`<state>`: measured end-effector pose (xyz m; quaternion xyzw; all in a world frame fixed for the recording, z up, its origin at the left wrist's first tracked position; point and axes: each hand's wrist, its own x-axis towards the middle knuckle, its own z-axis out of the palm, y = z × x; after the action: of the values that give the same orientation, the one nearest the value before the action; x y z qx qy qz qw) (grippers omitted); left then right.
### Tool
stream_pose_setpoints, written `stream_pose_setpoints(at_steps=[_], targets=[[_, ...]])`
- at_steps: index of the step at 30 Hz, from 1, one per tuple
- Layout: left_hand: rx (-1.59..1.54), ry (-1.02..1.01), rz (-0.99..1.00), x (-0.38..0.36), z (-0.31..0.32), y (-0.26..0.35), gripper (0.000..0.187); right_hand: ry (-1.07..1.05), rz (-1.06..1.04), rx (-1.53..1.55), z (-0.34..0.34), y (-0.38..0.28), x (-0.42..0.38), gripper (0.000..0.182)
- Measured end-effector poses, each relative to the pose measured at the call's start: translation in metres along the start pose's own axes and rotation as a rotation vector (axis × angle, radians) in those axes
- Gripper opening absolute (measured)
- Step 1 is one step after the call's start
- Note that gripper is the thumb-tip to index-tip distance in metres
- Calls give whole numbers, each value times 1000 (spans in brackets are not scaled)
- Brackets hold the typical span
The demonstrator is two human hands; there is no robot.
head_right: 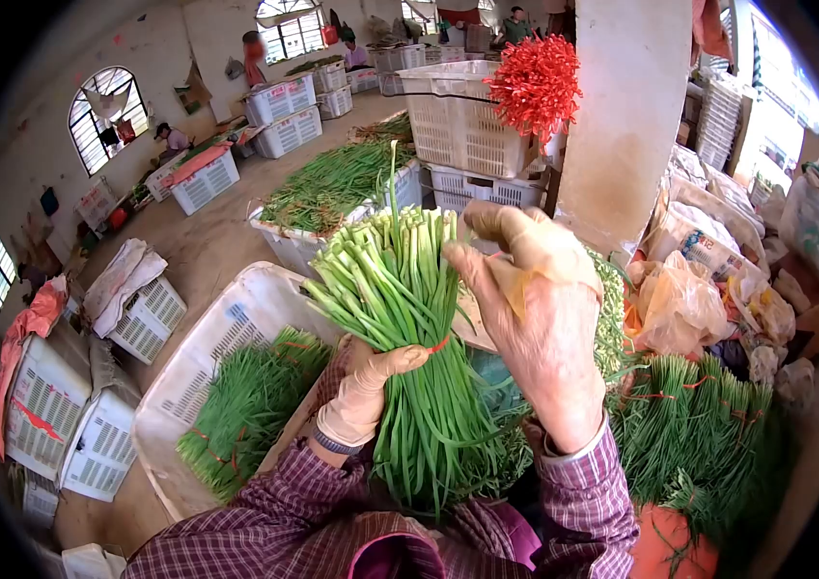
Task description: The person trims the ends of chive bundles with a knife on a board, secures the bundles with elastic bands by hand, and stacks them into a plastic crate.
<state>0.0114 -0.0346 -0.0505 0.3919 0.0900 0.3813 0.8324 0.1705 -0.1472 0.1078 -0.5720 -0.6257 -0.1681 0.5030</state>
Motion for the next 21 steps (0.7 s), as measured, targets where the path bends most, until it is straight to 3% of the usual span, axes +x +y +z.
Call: stream_pose_setpoints(at_steps=[2, 3, 5, 7, 8, 9, 10, 11, 12, 13, 16, 17, 19, 20, 21], targets=[[-27, -25, -57, -5, -1, -9, 54, 64, -131, 4, 5, 1, 20, 30], [114, -13, -35, -6, 7, -6, 58, 78, -200, -12, 11, 5, 25, 26], [252, -1, -19, -6, 13, -9, 62, -148, -235, 0, 18, 14, 29, 27], [305, 11, 138, -2, 8, -22, 65, -144, -134, 132, 25, 10, 28, 23], [-181, -264, -35, 9, -22, -30, 65, -109, -178, 117, 24, 9, 30, 22], [-1011, -398, -448, 20, -52, -37, 67, -75, -220, 102, 23, 9, 32, 20], [-1356, -393, -852, 31, -82, -44, 71, 25, -291, 94, 21, 14, 35, 18], [-1422, -372, -887, 35, -98, -54, 79, 7, -99, 32, 15, 19, 43, 9], [-1489, -351, -922, 37, -108, -63, 87, 211, -322, -6, 14, 38, 55, 13], [-1555, -333, -957, 40, -118, -71, 96, 281, -210, 39, -4, 38, 64, 16], [-1829, -312, -1060, 47, -168, -98, 129, 550, -241, 2, -67, 78, 88, 24], [-1848, -341, -1054, 46, -176, -98, 121, 605, -251, 19, -83, 91, 88, 27], [-1661, -425, -971, 43, -174, -81, 106, 385, -68, -362, -94, 89, 73, 35], [-1463, -478, -905, 40, -169, -69, 99, 187, 235, -379, -88, 81, 59, 43], [-1243, -491, -819, 19, -121, -39, 82, 111, 125, -352, -74, 90, 44, 47]])
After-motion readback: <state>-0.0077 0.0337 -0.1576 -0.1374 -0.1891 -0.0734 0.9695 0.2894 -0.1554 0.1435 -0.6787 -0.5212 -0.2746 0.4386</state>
